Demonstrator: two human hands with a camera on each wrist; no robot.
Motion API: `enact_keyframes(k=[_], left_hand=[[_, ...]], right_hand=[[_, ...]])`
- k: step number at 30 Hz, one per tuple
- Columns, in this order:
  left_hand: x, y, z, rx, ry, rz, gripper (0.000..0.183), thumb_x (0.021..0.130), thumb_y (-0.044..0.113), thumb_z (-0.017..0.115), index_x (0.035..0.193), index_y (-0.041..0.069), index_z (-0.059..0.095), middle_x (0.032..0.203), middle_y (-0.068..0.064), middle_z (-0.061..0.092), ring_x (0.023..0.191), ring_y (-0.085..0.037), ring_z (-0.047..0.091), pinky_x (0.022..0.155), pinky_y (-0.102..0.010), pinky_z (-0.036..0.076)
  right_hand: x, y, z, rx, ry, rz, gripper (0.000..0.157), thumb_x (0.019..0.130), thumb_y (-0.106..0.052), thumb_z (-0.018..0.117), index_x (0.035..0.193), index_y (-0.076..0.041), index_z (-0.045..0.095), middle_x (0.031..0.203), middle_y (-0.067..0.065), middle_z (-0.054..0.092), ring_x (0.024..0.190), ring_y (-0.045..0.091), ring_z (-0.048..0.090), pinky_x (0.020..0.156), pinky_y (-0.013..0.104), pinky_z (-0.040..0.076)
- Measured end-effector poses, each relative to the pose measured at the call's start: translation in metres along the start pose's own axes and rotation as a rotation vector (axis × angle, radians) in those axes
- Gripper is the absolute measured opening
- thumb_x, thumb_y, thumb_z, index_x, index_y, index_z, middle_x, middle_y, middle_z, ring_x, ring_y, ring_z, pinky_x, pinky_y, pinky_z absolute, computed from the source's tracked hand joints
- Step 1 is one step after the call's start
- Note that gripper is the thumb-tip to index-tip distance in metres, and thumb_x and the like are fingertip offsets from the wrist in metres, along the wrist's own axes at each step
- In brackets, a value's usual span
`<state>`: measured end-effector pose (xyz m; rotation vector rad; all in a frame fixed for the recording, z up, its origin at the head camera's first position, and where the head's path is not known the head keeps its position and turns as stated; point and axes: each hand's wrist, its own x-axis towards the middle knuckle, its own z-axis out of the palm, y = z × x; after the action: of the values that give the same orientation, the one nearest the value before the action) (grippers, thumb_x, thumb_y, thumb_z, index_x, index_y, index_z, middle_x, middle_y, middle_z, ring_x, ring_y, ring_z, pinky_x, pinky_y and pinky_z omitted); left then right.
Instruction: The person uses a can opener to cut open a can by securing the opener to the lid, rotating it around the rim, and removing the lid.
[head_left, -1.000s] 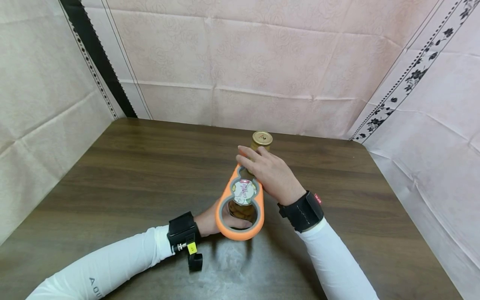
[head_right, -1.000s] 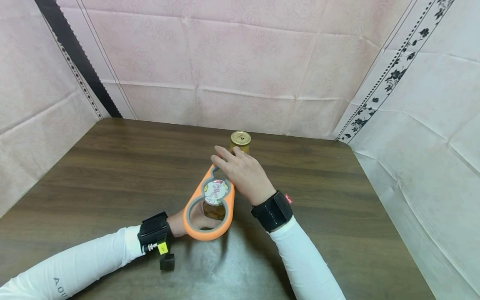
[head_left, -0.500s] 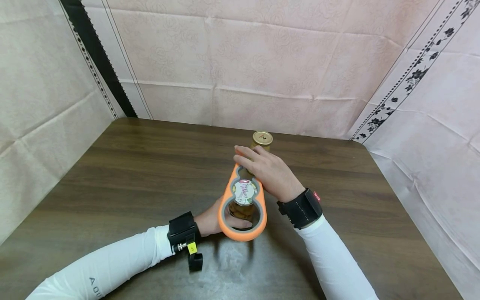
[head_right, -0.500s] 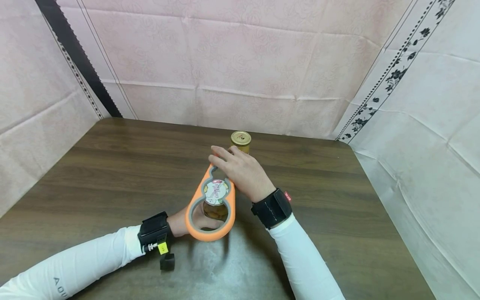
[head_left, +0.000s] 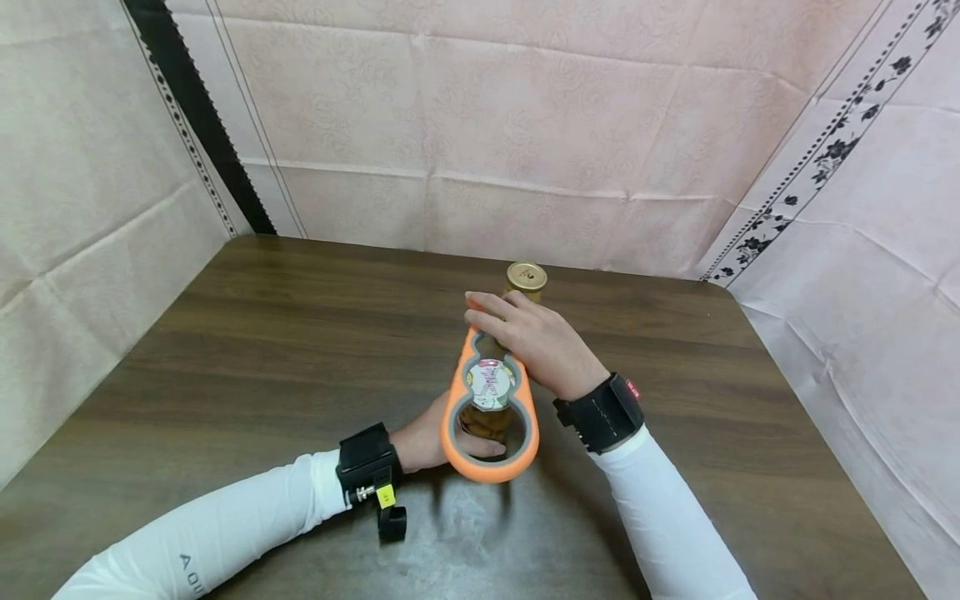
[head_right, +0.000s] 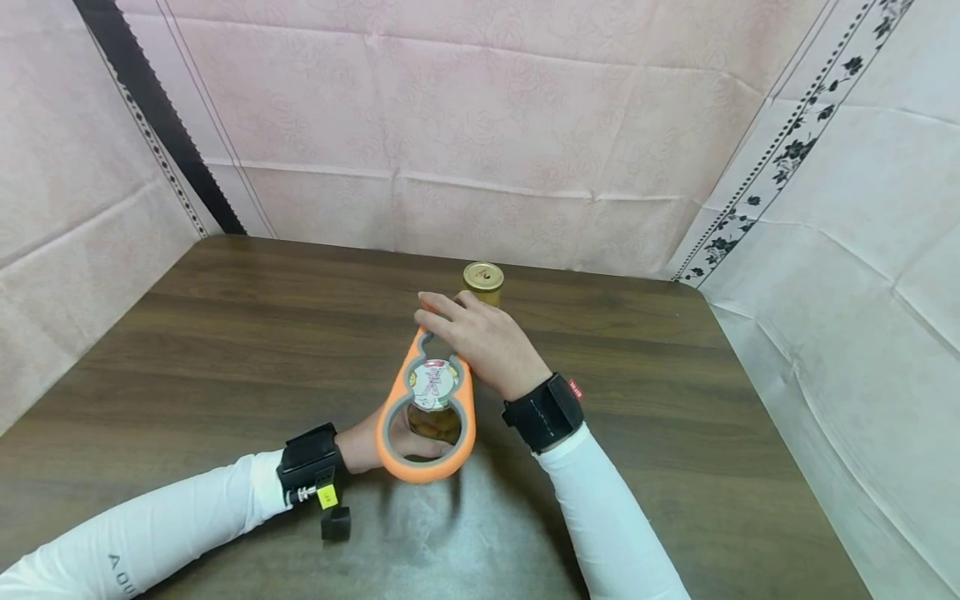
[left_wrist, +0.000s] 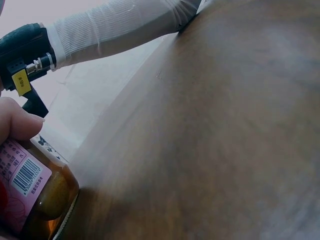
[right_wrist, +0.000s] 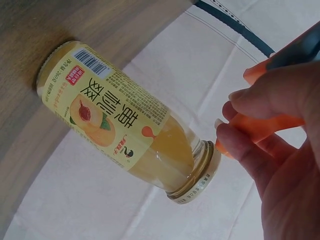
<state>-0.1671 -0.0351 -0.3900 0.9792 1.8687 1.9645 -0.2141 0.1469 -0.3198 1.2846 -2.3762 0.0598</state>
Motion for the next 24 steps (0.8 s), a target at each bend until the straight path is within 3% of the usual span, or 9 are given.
enact_keyframes(k=[8,14,20,24], left_hand=[[0.011,-0.001,0.001,0.048,0.021,-0.026,0.109,0.076,0.013,0.082,0.162,0.010,0.016,0.161,-0.011,0.030,0.152,-0.032,0.027,0.120,-0.054,0.032],[0.011,-0.017,-0.002,0.066,0.041,-0.032,0.111,0.072,0.009,0.083,0.162,0.018,0.019,0.161,-0.004,0.033,0.151,-0.028,0.030,0.120,-0.055,0.032],[0.014,-0.037,-0.006,0.196,0.062,-0.028,0.114,0.070,0.012,0.087,0.161,0.025,0.019,0.162,-0.004,0.030,0.151,-0.025,0.030,0.119,-0.052,0.034],[0.011,-0.042,-0.007,0.136,0.038,0.020,0.126,0.067,0.013,0.087,0.164,0.022,0.006,0.167,-0.010,0.021,0.151,-0.030,0.030,0.120,-0.048,0.033]], right_hand=[[0.001,0.002,0.001,0.011,-0.027,0.000,0.048,0.095,0.002,0.066,0.137,-0.018,0.059,0.154,0.002,0.049,0.110,0.020,0.055,0.086,0.034,0.055],[0.001,0.003,0.002,0.029,-0.033,-0.011,0.048,0.095,0.002,0.066,0.138,-0.018,0.059,0.155,0.002,0.048,0.114,0.020,0.055,0.089,0.033,0.055],[0.002,0.005,0.003,0.046,-0.032,-0.014,0.050,0.094,0.002,0.067,0.139,-0.018,0.058,0.155,0.001,0.048,0.118,0.020,0.055,0.091,0.034,0.055],[0.002,0.005,0.004,0.059,-0.036,-0.017,0.051,0.094,0.004,0.067,0.139,-0.018,0.059,0.155,0.002,0.049,0.117,0.020,0.055,0.090,0.033,0.056]])
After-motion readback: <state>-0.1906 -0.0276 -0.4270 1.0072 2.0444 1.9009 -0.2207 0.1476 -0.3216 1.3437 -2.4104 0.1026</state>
